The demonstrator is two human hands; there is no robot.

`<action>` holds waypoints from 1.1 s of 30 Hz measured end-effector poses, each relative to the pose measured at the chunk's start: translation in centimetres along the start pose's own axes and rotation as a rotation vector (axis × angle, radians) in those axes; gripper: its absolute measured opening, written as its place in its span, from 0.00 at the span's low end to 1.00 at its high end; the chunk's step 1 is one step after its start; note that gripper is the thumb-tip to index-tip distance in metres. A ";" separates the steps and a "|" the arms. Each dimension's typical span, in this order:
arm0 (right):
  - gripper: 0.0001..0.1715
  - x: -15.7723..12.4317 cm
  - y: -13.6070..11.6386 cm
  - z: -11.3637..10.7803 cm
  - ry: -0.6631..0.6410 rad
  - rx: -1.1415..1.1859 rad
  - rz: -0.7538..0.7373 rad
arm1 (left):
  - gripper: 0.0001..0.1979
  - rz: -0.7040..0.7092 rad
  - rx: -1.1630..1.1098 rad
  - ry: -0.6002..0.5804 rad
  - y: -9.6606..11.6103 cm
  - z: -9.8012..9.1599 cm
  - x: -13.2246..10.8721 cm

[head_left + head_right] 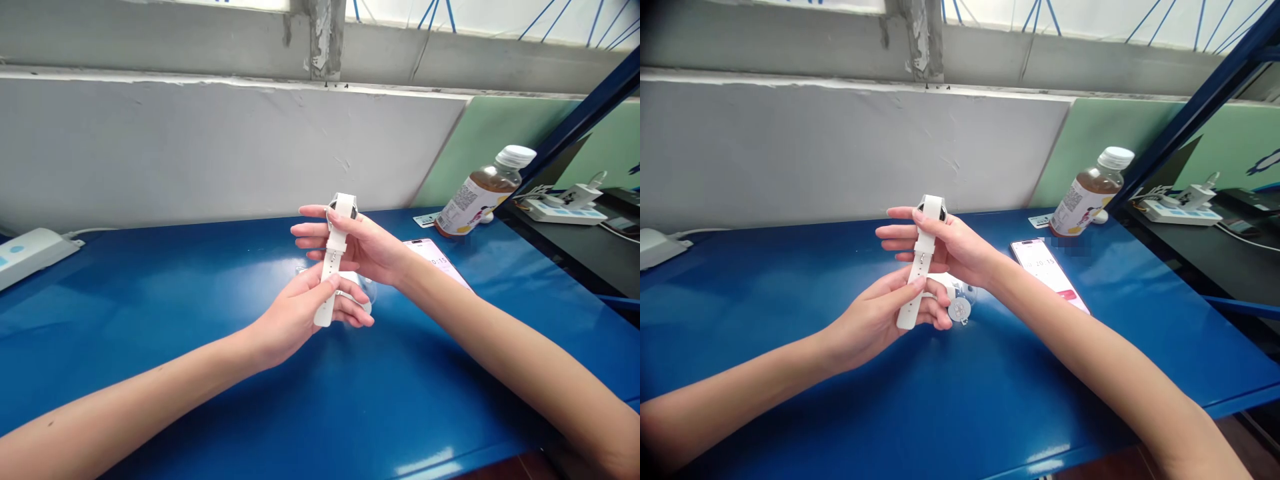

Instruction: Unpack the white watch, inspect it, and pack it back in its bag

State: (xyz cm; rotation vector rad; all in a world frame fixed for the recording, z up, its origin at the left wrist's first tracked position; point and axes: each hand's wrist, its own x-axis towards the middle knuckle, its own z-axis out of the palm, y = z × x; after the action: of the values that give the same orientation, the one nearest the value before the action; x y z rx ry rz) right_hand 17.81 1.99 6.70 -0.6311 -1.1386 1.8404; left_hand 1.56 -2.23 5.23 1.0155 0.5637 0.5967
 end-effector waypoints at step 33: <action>0.17 0.0 -0.4 0.3 -0.030 0.130 0.052 | 0.19 -0.081 -0.041 -0.043 -0.7 -0.5 0.2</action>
State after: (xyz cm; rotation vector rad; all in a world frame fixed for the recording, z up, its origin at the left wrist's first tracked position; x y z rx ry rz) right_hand 17.70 1.97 7.24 -0.5648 -1.0207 1.9566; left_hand 1.47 -2.07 4.31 0.9599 0.5502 0.5118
